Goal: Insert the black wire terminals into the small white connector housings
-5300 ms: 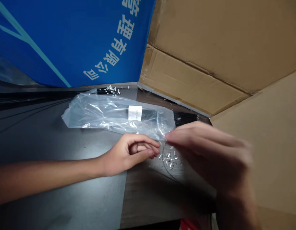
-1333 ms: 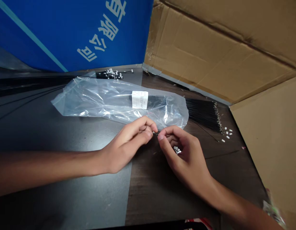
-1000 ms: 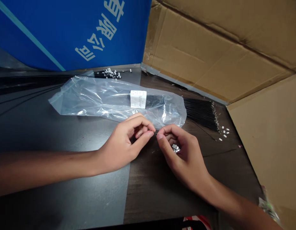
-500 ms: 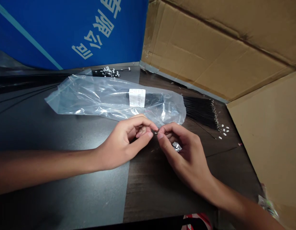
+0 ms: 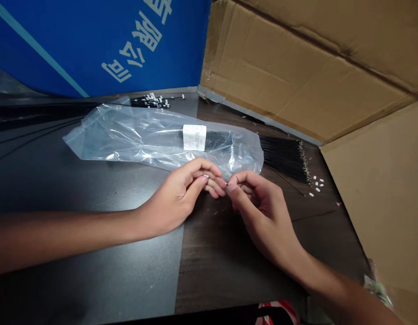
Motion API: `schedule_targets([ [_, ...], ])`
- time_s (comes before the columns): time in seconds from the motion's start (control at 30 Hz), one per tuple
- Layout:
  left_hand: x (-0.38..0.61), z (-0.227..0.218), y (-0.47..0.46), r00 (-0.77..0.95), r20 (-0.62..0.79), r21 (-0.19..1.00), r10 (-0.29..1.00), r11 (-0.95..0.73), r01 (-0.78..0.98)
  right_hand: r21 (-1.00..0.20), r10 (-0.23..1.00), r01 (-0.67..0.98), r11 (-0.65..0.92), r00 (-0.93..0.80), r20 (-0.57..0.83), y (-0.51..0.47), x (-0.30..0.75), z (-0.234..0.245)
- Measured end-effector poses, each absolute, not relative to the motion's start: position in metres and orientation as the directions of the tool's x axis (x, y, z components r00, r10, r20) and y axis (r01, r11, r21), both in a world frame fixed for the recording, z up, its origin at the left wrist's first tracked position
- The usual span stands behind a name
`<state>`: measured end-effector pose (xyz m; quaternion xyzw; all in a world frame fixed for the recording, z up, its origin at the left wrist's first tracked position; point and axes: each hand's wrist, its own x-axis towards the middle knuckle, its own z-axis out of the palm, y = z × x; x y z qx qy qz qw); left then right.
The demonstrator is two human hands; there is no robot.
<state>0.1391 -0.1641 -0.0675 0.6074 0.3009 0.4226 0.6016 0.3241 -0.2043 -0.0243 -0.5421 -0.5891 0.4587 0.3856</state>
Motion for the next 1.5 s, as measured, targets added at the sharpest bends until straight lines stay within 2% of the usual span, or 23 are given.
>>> schedule_targets([
  [0.13, 0.141, -0.066, -0.165, 0.460, 0.087, 0.976, 0.884, 0.017, -0.218, -0.960, 0.995, 0.280, 0.028, -0.102, 0.000, -0.204, 0.324, -0.025],
  [0.37, 0.140, -0.059, -0.166, 0.453, -0.043, 0.953, 0.891, 0.173, -0.249, -0.971, 0.996, 0.239, 0.008, -0.086, -0.013, -0.206, 0.324, -0.025],
  [0.67, 0.140, -0.059, -0.164, 0.393, -0.083, 0.960, 0.916, 0.180, -0.217, -0.978, 0.997, 0.207, 0.016, -0.082, -0.002, -0.204, 0.322, -0.023],
  [1.5, 0.145, -0.050, -0.160, 0.467, -0.173, 0.903, 0.867, 0.329, -0.276, -0.960, 0.996, 0.280, -0.024, -0.080, -0.048, -0.205, 0.322, -0.025],
])
